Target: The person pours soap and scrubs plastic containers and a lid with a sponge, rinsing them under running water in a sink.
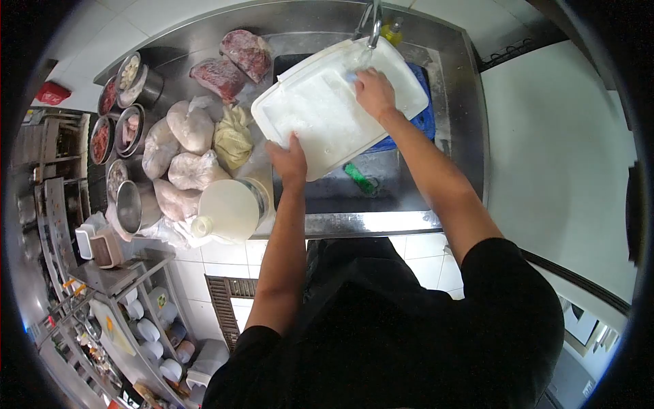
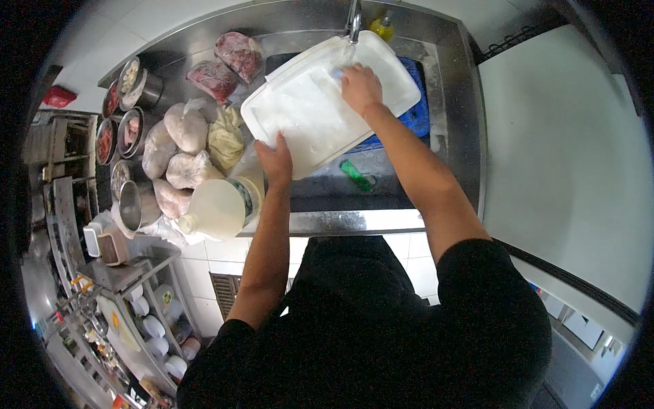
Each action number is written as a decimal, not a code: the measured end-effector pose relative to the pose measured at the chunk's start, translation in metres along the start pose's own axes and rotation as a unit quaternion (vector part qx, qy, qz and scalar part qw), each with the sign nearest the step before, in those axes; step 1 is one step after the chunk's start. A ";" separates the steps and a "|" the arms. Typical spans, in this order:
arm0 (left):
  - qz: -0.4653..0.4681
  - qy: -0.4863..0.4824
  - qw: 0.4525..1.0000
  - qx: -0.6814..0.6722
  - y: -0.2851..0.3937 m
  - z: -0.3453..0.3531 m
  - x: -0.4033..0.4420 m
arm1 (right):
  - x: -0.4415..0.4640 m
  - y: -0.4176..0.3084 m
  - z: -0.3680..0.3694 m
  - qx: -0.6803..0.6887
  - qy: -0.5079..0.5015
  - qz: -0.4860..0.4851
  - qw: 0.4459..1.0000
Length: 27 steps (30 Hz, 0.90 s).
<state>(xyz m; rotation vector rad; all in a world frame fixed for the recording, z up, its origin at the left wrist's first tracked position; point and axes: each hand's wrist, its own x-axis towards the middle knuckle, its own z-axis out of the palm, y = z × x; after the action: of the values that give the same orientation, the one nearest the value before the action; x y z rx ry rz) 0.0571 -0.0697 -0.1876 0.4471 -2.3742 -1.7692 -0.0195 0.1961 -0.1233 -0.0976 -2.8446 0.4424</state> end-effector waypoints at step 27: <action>0.000 0.046 0.999 -0.005 -0.001 0.004 -0.005 | -0.047 0.026 -0.024 -0.062 0.009 -0.045 0.997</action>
<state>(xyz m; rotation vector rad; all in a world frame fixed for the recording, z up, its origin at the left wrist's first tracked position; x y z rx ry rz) 0.0608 -0.0647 -0.1890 0.5161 -2.3021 -1.7210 0.0325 0.2228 -0.1208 0.0030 -2.8427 0.2450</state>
